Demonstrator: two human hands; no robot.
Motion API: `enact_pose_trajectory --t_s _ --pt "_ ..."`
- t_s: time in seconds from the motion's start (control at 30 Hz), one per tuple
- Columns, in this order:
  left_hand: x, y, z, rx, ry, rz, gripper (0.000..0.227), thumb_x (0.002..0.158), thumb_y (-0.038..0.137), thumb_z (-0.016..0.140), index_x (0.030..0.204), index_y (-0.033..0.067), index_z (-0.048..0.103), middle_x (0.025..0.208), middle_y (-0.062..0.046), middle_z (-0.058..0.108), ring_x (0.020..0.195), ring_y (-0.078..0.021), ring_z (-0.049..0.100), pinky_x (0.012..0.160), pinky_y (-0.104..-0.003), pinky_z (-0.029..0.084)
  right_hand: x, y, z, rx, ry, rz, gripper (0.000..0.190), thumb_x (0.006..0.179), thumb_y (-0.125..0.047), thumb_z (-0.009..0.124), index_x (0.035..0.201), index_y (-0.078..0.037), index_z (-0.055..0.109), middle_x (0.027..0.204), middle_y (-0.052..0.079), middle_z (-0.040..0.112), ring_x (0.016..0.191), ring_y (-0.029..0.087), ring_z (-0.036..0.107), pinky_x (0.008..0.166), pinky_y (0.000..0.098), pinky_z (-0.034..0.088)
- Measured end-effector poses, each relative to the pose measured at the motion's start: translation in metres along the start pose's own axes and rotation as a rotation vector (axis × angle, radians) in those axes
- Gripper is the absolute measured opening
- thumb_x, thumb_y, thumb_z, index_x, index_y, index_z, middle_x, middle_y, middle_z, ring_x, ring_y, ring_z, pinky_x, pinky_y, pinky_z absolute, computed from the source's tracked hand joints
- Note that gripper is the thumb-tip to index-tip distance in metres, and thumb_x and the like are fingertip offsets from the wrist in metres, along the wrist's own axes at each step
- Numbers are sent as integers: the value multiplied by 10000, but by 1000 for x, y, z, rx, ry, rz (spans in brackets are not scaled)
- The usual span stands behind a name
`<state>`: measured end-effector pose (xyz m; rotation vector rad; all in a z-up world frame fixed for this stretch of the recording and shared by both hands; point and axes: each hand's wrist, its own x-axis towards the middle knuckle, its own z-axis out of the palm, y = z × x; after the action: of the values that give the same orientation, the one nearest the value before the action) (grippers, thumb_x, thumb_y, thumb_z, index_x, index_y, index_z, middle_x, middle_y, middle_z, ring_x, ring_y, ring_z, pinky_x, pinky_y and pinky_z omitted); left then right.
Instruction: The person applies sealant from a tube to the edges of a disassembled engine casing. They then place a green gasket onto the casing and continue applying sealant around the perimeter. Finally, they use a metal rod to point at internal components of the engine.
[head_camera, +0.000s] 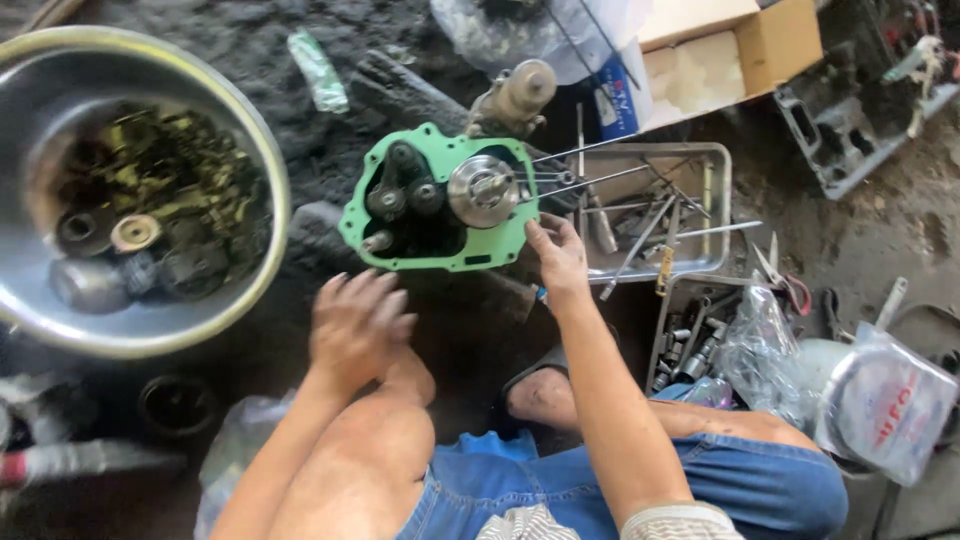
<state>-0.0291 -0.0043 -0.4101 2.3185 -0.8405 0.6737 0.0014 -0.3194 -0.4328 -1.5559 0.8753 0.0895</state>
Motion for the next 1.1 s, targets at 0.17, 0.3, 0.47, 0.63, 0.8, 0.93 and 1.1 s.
enact_pose_trajectory --t_s 0.17,0.3,0.47,0.63,0.8,0.93,1.1 --pt "-2 15 34 154 -157 81 570 908 411 695 1437 231 581 1552 -123 526 1442 -348 483 1191 -590 300 -50 28 45 99 98 -88 768 838 -313 890 1451 -69 498 1286 257 595 1147 343 642 985 497 576" --pt "-8 13 28 167 -220 55 740 856 387 754 1534 293 475 1579 -146 486 1473 -337 447 1222 -601 240 -52 41 56 162 141 -57 839 801 -136 929 1482 -104 441 1349 250 498 1124 388 636 957 517 618" --pt "-20 -28 8 257 -200 70 585 964 423 573 1525 279 492 1569 -132 505 1453 -312 476 1234 -554 239 -54 28 49 177 69 -42 818 811 -122 917 1472 -66 438 1323 213 483 1119 351 628 982 504 611" --pt "-10 -74 -8 344 -115 36 529 948 350 574 1447 177 595 1503 -167 574 1412 -341 527 1226 -506 299 -60 17 45 243 37 0 821 790 -118 906 1471 -88 448 1215 131 525 1048 250 600 915 418 640" --pt "38 -79 13 -539 45 -966 731 953 336 754 1526 82 380 914 -95 726 893 -249 724 884 -399 564 -52 -7 22 157 35 -30 559 1055 -341 533 1538 -74 443 1488 226 429 1465 468 380 1137 738 319" --pt "16 -104 60 -616 51 -1121 858 780 227 919 1484 102 445 838 -9 697 761 -94 691 673 -224 572 2 28 9 215 116 -17 507 972 -367 760 1354 -66 618 1282 225 617 1218 378 614 1007 585 543" --pt "22 -107 64 -925 165 -1239 704 874 237 881 1398 6 471 831 -96 676 736 -139 680 657 -227 555 -3 23 10 293 82 7 381 959 -397 781 1169 -98 671 1004 104 684 940 237 684 879 457 597"
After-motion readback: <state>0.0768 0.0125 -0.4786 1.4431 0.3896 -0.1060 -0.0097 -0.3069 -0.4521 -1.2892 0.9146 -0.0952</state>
